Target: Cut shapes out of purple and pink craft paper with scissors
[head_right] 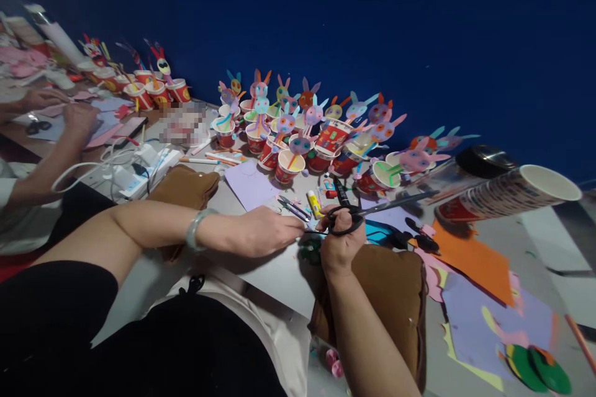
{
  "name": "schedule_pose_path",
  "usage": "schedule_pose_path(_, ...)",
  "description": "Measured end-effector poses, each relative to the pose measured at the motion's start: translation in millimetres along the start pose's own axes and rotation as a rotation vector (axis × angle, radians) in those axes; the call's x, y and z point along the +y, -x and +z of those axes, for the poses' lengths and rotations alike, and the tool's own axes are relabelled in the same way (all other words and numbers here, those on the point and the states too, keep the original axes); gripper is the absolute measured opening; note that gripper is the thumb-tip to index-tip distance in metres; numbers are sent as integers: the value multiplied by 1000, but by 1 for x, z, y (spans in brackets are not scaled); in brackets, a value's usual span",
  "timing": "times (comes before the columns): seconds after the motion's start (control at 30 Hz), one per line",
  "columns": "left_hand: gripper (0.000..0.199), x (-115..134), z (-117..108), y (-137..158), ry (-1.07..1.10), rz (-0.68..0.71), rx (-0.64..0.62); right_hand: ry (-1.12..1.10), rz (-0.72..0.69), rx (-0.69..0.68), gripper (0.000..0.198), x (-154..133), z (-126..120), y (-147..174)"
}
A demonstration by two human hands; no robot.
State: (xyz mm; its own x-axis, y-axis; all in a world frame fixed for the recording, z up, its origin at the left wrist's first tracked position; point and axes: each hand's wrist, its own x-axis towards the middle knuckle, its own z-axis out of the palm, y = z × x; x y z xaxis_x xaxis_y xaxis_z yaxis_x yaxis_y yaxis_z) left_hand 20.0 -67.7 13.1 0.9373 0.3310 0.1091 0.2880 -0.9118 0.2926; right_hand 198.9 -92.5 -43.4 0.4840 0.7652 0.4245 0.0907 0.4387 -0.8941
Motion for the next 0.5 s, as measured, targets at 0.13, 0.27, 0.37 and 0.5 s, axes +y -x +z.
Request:
schedule_pose_path(0.13,20,-15,-28,30,136,-85,-90,19,-4,-11,42,-1,1,2)
schedule_pose_path(0.27,17,-60,-55,33,263,-227,-329,54,0,-33,40,2,0,1)
schedule_pose_path(0.37,35,-95,-63,23,433,-222,-573,230,-51,-111,29,7,-3,-2)
schedule_pose_path(0.5,32,-125,-50,7,620,-181,-698,602,-278,-299,16,19,-7,-5)
